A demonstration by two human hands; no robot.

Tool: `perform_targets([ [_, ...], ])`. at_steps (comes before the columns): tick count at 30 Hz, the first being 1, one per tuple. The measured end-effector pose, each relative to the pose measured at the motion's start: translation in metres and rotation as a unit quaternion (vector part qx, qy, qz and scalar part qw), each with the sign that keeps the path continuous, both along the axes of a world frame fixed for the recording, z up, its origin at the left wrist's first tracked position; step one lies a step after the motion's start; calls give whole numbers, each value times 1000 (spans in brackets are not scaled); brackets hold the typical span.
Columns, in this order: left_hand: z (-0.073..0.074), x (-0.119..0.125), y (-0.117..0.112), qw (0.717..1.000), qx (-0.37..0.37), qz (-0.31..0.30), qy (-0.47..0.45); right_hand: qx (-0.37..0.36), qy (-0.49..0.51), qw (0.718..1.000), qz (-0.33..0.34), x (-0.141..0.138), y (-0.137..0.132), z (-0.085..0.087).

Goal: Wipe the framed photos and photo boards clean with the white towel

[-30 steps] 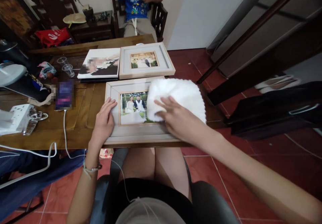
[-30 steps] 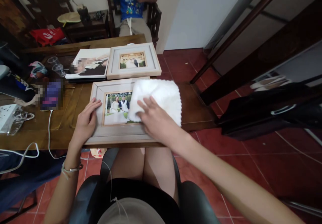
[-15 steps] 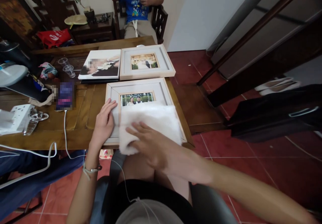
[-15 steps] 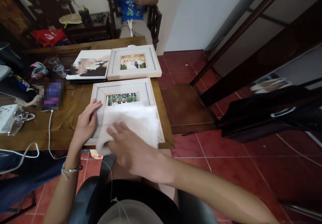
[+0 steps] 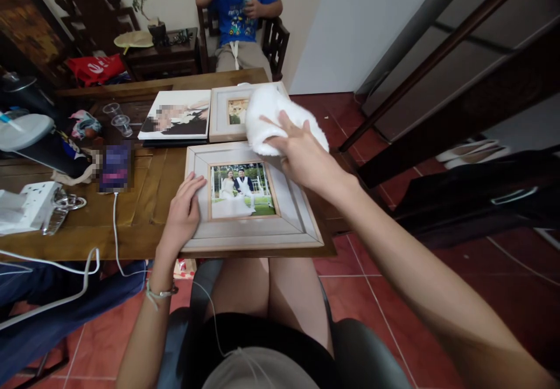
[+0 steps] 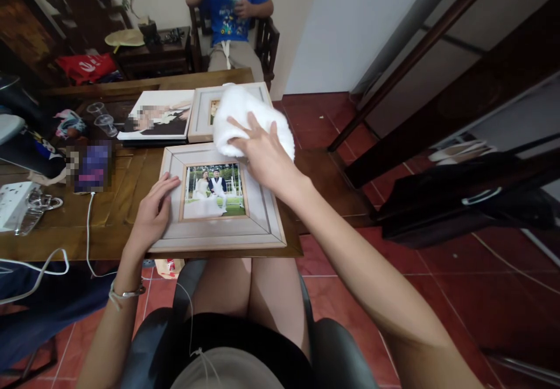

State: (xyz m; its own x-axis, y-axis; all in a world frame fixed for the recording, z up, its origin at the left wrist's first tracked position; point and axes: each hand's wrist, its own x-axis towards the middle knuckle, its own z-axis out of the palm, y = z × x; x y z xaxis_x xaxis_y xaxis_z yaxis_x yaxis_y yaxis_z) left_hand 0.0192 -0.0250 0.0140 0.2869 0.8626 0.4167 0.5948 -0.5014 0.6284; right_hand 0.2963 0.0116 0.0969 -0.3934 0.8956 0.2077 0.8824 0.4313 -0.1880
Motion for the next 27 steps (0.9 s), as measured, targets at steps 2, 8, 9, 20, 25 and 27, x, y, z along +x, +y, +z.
perform_targets([
  [2,0,0,0,1000,2,1,2,11,-31,999,8,-8,14,-13],
  [8,-2,1,1,1000,13,10,5,-45,-100,990,83,-35,-20,-37],
  [9,-3,1,1,1000,13,11,3,-58,-98,989,93,-36,-34,-34],
  [20,0,1,-1,1000,-3,8,13,-195,-7,951,241,-35,-129,1],
  [25,0,1,-1,999,-3,4,31,-113,-31,977,180,-50,-64,-32],
  [27,2,2,-1,1000,-8,6,25,-78,-49,987,134,-57,-30,-35],
])
